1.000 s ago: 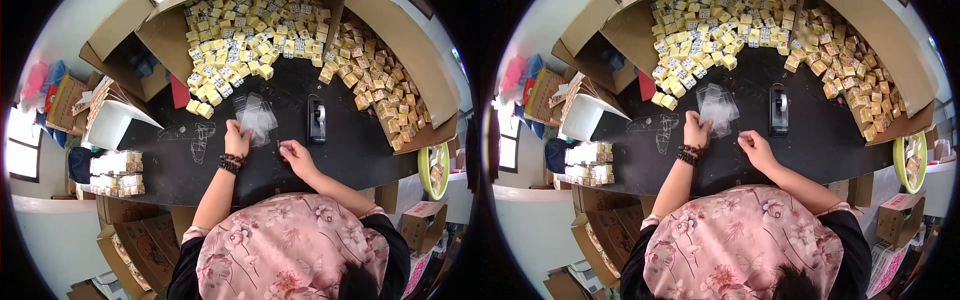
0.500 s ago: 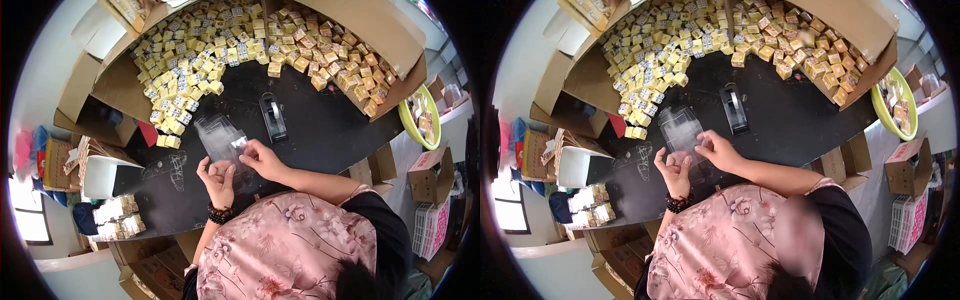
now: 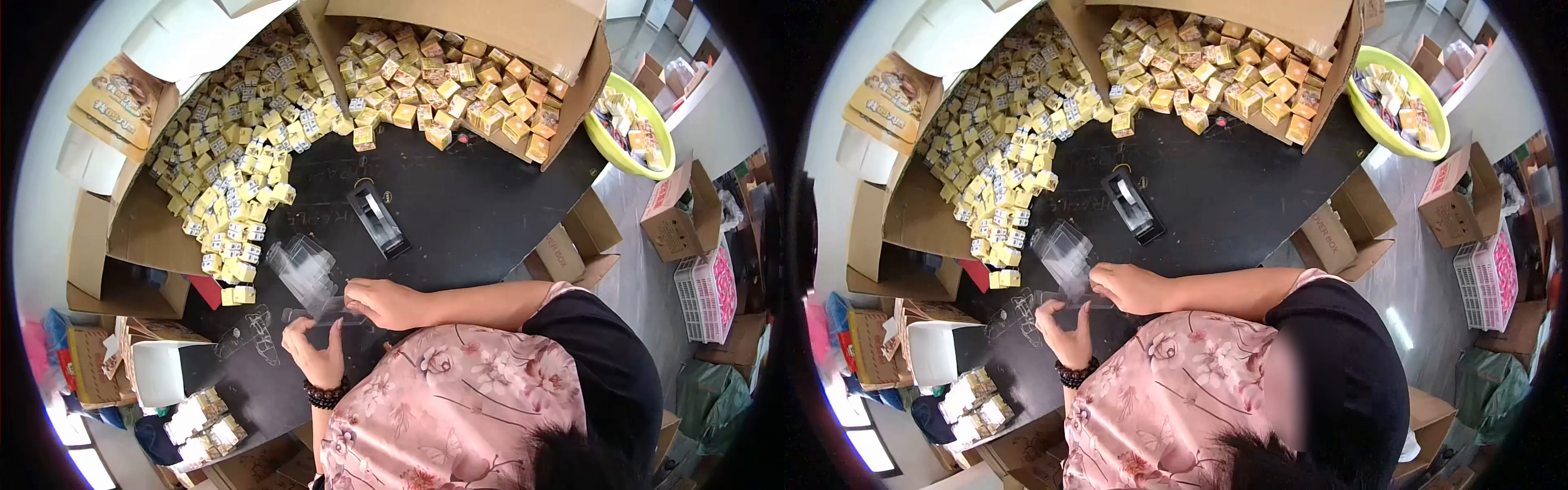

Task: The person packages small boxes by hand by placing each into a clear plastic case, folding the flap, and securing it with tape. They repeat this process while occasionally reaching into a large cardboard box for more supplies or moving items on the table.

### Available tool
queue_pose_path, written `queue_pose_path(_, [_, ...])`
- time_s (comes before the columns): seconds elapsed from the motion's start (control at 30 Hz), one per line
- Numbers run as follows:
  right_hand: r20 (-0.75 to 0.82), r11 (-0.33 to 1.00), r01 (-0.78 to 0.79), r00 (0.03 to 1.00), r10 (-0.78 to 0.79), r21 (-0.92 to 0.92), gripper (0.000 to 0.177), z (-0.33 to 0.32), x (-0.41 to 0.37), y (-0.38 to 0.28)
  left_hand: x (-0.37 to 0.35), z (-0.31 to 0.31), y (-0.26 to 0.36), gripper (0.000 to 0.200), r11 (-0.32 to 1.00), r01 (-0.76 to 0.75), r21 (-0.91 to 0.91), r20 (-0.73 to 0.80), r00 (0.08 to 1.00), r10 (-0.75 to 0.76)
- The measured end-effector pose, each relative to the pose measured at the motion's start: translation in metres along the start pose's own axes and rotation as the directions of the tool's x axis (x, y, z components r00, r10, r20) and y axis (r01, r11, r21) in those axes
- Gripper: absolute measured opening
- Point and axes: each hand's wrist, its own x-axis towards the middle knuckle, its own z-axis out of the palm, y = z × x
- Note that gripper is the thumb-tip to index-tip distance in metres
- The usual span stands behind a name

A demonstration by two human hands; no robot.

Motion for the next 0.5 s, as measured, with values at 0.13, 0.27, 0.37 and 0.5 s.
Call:
queue_pose_path(0.13, [0.214, 0.995, -0.028, 0.976, 0.048, -0.093, 0.015, -0.006, -0.009, -0.004, 0.007, -0.007, 0.014, 0.014, 0.984, 0.060, -0.169, 0.256, 0.967, -0.015])
queue_pose_path(0.27, [0.591, 0.920, -0.353, 0.783, 0.192, 0.169, 0.049, -0.013, -0.002, 0.022, 0.003, -0.008, 0.008, 0.010, 0.981, 0.075, -0.181, 0.400, 0.917, 0.004])
queue_pose_path(0.37, [0.903, 0.452, -0.838, 0.406, 0.141, 0.306, 0.063, -0.039, 0.007, 0.020, 0.006, -0.007, 0.017, 0.008, 0.844, 0.261, -0.469, 0.506, 0.862, 0.015])
queue_pose_path(0.5, [0.850, 0.607, -0.722, 0.508, 0.140, 0.332, 0.058, -0.036, 0.013, 0.026, 0.020, -0.016, 0.029, 0.009, 0.846, 0.156, -0.510, 0.508, 0.848, 0.150])
